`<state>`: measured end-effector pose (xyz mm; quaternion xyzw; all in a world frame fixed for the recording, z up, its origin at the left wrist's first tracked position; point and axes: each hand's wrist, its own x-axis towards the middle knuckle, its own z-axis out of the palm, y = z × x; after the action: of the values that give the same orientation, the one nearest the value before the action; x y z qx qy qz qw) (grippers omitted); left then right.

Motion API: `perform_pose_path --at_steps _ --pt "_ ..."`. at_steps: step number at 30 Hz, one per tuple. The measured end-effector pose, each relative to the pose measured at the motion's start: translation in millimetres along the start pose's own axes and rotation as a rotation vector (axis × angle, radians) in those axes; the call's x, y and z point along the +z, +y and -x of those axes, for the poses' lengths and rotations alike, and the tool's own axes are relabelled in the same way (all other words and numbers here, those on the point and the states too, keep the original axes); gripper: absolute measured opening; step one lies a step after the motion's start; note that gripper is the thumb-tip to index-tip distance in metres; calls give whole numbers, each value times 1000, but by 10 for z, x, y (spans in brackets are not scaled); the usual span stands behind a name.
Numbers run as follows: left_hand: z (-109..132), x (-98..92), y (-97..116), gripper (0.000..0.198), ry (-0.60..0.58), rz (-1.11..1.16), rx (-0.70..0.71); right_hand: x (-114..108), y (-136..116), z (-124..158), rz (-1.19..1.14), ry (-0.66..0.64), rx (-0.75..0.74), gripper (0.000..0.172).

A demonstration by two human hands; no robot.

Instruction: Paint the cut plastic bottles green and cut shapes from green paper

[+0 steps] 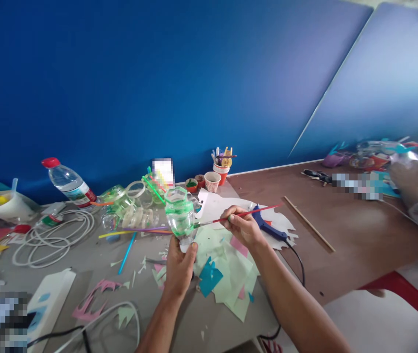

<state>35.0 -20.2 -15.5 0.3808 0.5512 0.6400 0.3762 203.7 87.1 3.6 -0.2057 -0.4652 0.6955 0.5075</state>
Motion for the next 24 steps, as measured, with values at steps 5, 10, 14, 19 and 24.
perform_pose_path --at_steps 5,10,14,19,24 --pt "-3 5 9 38 -16 -16 0 36 5 32 0 -38 -23 28" --pt "-10 7 36 34 0 -59 40 56 22 34 28 -70 23 27" --pt "-9 4 50 34 12 -73 58 -1 13 7 -8 -21 -18 25" --pt "-7 -5 11 34 12 -96 64 32 46 27 -22 -53 3 26" --pt "-11 -16 -2 34 19 -101 74 4 49 1 -23 -9 30 25"
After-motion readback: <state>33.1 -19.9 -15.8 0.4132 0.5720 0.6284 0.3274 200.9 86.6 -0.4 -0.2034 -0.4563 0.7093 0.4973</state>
